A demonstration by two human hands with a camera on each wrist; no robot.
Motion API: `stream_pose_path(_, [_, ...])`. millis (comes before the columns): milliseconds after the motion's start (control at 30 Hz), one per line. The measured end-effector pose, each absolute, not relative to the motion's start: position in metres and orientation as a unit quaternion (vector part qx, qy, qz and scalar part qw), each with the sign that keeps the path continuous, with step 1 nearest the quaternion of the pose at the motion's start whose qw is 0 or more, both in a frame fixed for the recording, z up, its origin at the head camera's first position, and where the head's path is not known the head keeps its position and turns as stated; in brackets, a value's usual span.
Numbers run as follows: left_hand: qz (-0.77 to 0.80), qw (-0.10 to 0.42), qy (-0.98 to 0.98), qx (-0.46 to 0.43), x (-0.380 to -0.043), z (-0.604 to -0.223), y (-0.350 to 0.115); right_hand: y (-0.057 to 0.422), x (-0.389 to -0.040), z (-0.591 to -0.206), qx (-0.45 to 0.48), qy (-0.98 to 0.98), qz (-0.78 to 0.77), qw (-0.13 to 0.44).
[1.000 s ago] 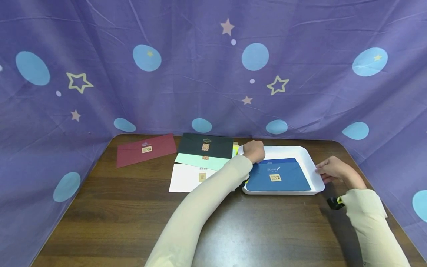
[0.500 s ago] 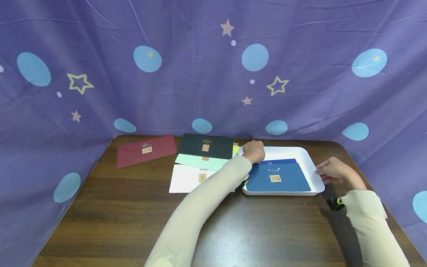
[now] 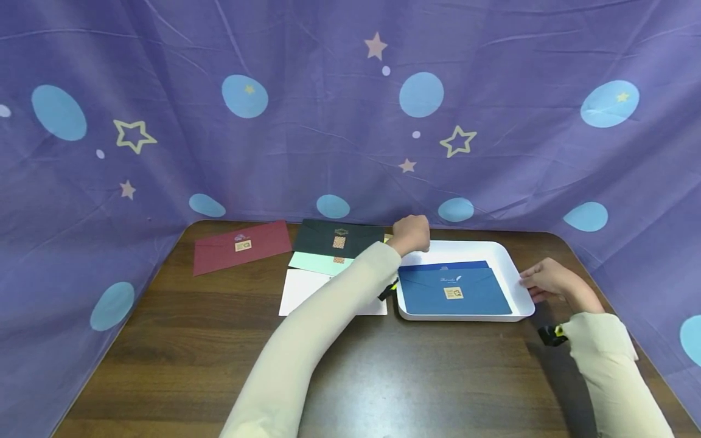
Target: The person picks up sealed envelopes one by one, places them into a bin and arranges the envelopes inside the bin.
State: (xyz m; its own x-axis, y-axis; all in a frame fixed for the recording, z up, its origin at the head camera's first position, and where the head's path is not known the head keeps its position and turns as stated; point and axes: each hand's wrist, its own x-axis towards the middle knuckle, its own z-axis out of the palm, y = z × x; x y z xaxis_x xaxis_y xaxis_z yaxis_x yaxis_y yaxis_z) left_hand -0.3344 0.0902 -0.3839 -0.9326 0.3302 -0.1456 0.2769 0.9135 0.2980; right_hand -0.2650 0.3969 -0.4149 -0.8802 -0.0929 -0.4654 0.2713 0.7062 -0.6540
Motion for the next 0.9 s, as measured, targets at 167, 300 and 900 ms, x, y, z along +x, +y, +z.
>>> stream_pose_path(167, [0.179, 0.08, 0.958, 0.209, -0.335, -0.367, 0.064, 0.397, -0.265, -0.415, 0.054, 0.89, -0.382, 0.242])
stream_pose_path(300, [0.201, 0.087, 0.947, 0.233, -0.343, -0.357, 0.042, 0.398, -0.266, -0.414, 0.054, 0.887, -0.387, 0.245])
stream_pose_path(900, [0.265, 0.074, 0.949, 0.152, -0.371, -0.366, -0.053, 0.4, -0.267, -0.416, 0.05, 0.891, -0.384, 0.238])
